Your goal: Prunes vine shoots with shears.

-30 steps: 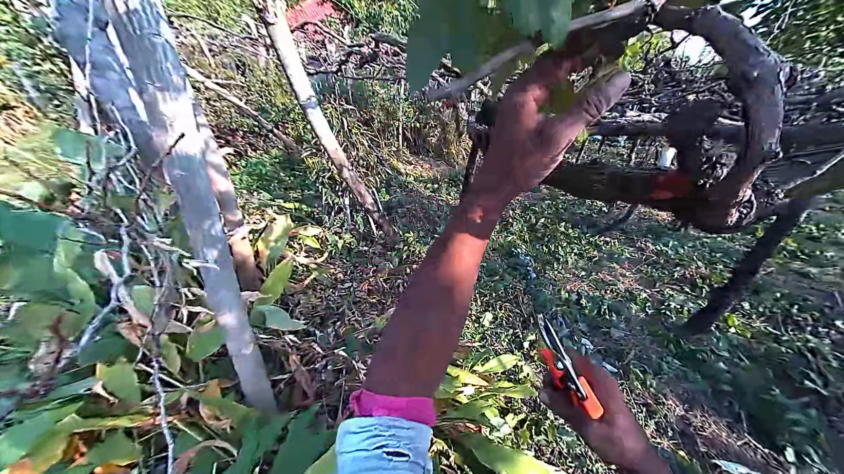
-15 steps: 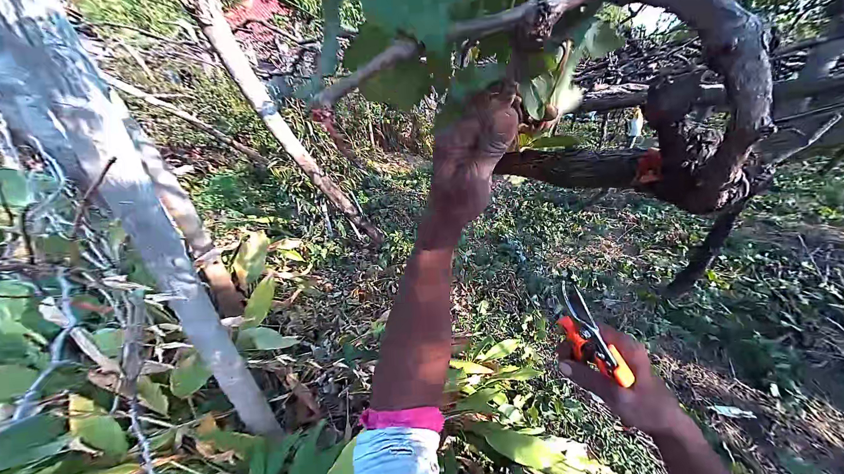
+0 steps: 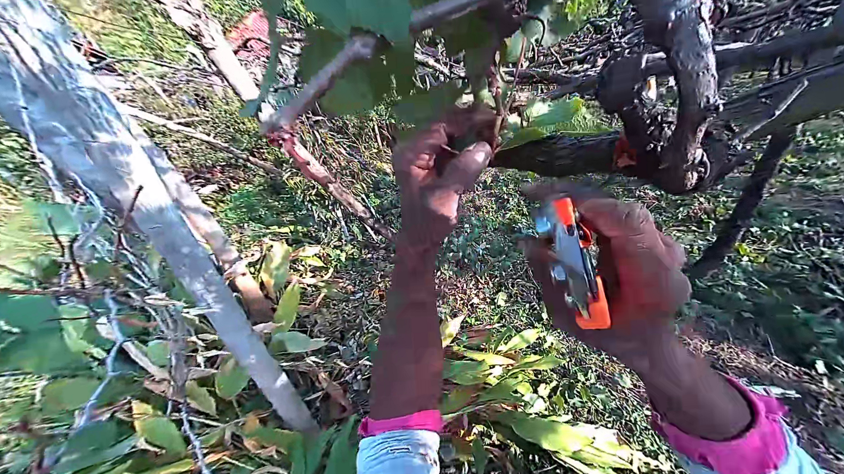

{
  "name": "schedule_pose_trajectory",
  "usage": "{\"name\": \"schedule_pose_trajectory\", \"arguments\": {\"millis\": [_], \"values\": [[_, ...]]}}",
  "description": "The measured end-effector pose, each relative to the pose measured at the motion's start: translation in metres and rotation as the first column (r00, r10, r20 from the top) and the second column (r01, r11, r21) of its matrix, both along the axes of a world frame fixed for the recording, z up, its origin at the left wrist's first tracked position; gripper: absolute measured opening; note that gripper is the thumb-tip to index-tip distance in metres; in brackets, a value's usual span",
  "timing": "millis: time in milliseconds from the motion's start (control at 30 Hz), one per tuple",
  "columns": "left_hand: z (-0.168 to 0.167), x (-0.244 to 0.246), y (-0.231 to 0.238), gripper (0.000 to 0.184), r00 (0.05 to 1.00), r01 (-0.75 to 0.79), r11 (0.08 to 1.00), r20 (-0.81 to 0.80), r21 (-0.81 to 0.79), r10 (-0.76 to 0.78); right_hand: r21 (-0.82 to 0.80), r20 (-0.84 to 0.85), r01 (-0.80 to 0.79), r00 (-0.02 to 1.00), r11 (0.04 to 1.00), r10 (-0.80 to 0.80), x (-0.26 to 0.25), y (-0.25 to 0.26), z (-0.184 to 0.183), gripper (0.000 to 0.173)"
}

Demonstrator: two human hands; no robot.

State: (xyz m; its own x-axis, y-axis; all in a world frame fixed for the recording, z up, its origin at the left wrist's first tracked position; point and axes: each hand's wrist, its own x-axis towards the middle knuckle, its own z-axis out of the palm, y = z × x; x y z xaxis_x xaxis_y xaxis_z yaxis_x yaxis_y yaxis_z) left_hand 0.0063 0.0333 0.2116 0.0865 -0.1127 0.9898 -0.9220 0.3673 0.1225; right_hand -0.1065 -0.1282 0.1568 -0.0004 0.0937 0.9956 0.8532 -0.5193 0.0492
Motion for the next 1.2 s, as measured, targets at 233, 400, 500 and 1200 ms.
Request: {"name": "schedule_pose_trajectory", "arguments": {"millis": [233,400,500,1200], "values": [[0.008,-0.038,0.037,0.022,0.894,-0.429,0.9,0.183,0.077,0.41,0.17,0.065,-0.176,0.984,0.97,0.168,0.027,0.052,0.046,0.06],[0.02,-0.055,0.054,0.026,0.805,-0.586,0.775,0.276,0.236,0.525,0.194,0.094,-0.272,0.961,0.942,0.259,0.043,0.042,0.041,0.048],[0.024,-0.059,0.057,0.021,0.766,-0.64,0.712,0.323,0.29,0.556,0.222,0.141,-0.311,0.948,0.924,0.285,0.042,0.038,0.037,0.037],[0.025,-0.064,0.056,0.023,0.54,-0.836,0.47,0.272,0.285,0.796,0.072,-0.252,0.055,0.967,0.996,-0.035,0.035,0.027,-0.011,0.037]]}}
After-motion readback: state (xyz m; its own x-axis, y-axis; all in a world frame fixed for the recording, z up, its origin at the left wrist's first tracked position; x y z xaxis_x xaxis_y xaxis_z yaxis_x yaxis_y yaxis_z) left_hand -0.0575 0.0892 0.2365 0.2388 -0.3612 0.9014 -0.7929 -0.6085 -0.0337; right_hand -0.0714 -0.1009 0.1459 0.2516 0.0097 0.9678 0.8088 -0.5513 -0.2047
